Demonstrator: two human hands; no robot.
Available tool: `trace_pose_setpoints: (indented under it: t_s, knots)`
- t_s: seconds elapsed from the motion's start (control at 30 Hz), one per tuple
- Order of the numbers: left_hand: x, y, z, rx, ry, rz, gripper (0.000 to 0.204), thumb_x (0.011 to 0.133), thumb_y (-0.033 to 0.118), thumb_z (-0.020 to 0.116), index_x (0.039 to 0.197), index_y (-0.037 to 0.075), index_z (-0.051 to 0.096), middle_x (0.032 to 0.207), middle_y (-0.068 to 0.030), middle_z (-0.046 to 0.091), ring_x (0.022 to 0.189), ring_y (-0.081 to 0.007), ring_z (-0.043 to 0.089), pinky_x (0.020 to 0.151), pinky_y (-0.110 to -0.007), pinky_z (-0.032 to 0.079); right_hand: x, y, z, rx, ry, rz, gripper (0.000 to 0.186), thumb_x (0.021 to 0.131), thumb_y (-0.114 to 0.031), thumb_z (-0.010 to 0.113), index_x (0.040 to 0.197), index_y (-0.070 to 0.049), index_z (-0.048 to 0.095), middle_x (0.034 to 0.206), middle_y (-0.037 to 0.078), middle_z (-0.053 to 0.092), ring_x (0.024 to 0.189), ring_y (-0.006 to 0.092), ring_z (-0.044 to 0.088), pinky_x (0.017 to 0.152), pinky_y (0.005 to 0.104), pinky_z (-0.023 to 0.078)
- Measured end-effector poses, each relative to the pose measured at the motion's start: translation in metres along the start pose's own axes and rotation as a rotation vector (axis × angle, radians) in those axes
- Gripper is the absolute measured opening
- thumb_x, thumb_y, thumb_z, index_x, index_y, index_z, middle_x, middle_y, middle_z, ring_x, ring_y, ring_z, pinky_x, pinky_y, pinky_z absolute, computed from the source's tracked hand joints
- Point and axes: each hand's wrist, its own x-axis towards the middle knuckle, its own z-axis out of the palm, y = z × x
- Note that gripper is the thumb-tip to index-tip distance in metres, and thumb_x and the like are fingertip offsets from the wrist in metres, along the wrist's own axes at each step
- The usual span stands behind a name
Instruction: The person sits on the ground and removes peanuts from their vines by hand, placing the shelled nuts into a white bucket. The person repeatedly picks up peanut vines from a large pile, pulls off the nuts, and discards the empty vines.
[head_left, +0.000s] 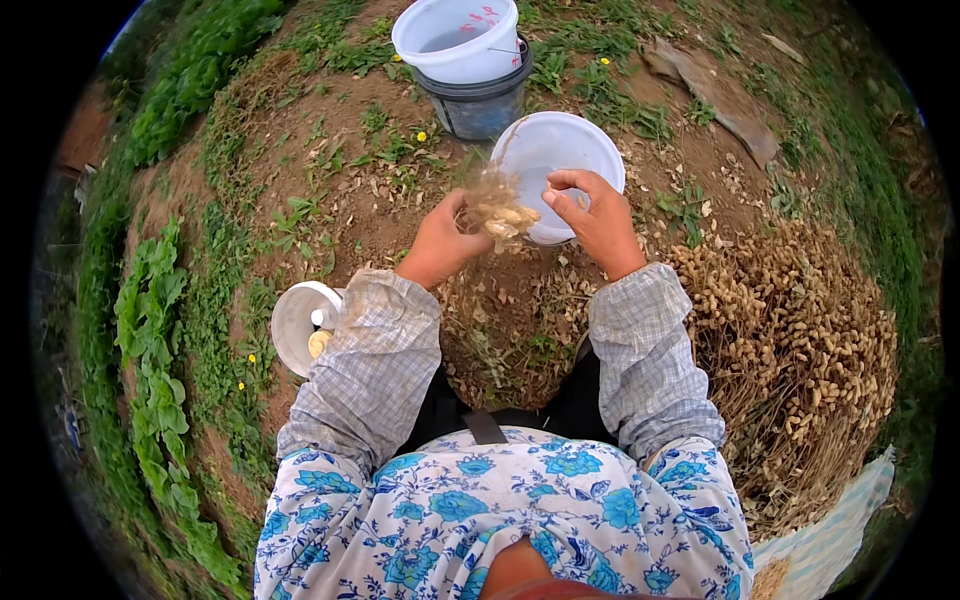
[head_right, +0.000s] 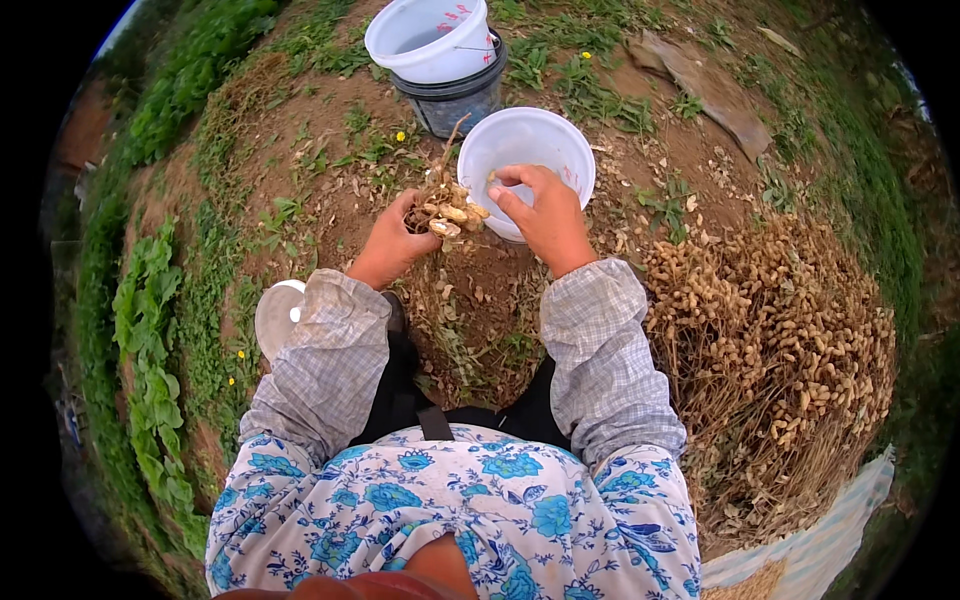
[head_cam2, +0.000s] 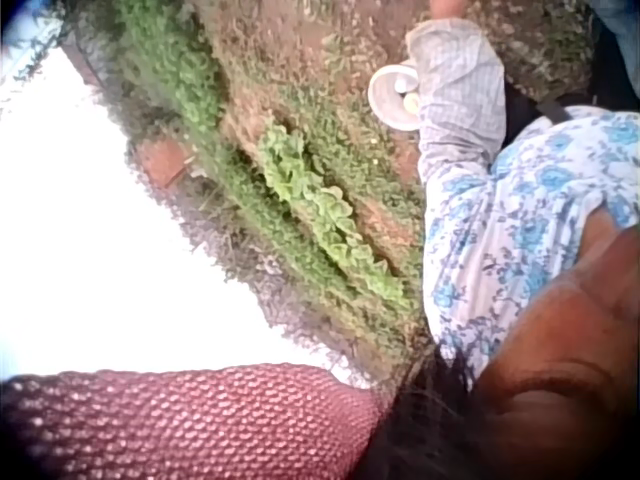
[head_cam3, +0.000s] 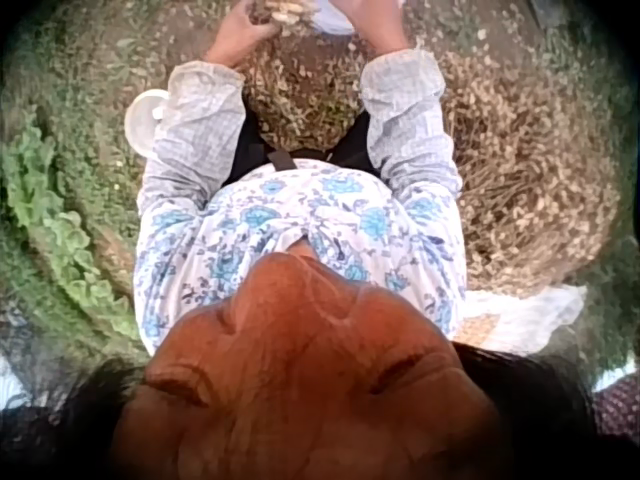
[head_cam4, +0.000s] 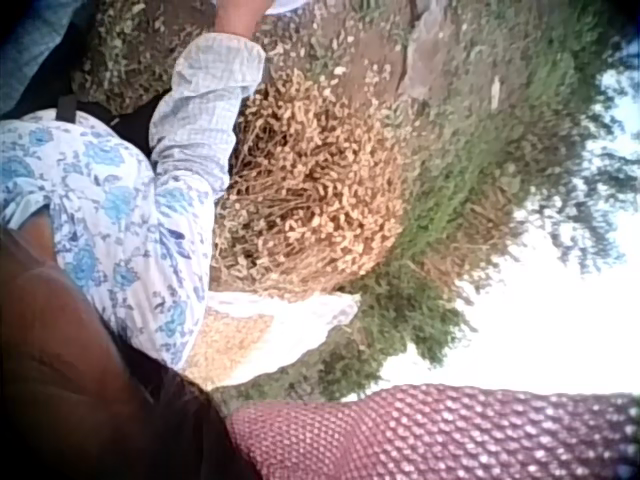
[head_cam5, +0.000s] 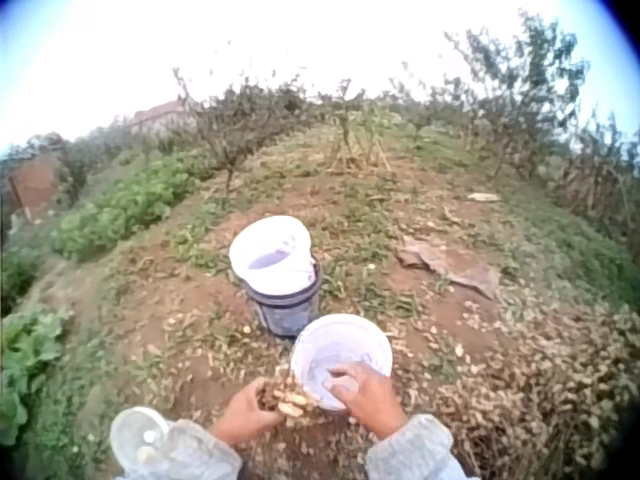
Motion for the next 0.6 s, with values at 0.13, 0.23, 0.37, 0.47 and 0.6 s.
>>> trace_pose_setpoints:
  t_s: [0.13, 0.23, 0.37, 0.47, 0.6]
  knots:
    - [-0.001, 0.008, 0.002, 0.055, 0.004, -0.012, 0.056, 0.07, 0.012, 0.072, 0.122, 0.0, 0.054, 0.108, -0.0075, 0.062, 0.099, -0.0159, 0.057, 0.091, -0.03, 0.044, -0.017, -0.014, 0.015, -0.173, -0.025, -0.369, 0.033, 0.078, -0.013, 0.072, 0.11, -0.006, 0.065, 0.101, 0.012, 0.064, 0.099, 0.0346, 0.059, 0.087, 0.0438, 0.046]
    - [0.001, 0.002, 0.003, 0.097, 0.007, 0.048, 0.048, 0.075, 0.009, 0.074, 0.119, 0.002, 0.055, 0.111, -0.0059, 0.064, 0.098, -0.013, 0.06, 0.086, -0.029, 0.048, -0.02, -0.018, 0.03, -0.228, 0.075, -0.476, 0.029, 0.073, -0.006, 0.072, 0.102, -0.006, 0.067, 0.095, 0.012, 0.063, 0.093, 0.0352, 0.059, 0.083, 0.0449, 0.047]
    - [0.001, 0.004, 0.002, 0.077, -0.018, 0.018, 0.051, 0.074, 0.007, 0.073, 0.121, 0.002, 0.055, 0.111, -0.0059, 0.064, 0.098, -0.0141, 0.06, 0.087, -0.03, 0.049, -0.018, -0.017, 0.029, -0.212, 0.088, -0.493, 0.023, 0.08, -0.011, 0.071, 0.102, -0.006, 0.067, 0.097, 0.013, 0.063, 0.094, 0.0339, 0.06, 0.083, 0.0429, 0.047]
    - [0.0, 0.004, 0.004, -0.021, -0.044, 0.033, 0.055, 0.073, 0.007, 0.072, 0.125, 0.003, 0.054, 0.111, -0.0062, 0.064, 0.098, -0.015, 0.06, 0.087, -0.03, 0.049, -0.017, -0.011, 0.023, -0.049, 0.039, -0.341, 0.018, 0.088, -0.016, 0.067, 0.103, -0.006, 0.066, 0.098, 0.012, 0.064, 0.095, 0.0289, 0.062, 0.082, 0.0406, 0.048]
    - [0.004, -0.002, 0.0, -0.024, -0.069, 0.017, 0.06, 0.073, 0.006, 0.07, 0.13, -0.001, 0.05, 0.114, -0.0066, 0.062, 0.102, -0.0145, 0.058, 0.091, -0.029, 0.046, -0.011, -0.013, 0.008, 0.638, 0.063, 0.137, 0.021, 0.097, -0.019, 0.059, 0.109, -0.003, 0.063, 0.106, 0.007, 0.063, 0.1, 0.0197, 0.061, 0.084, 0.0345, 0.049]
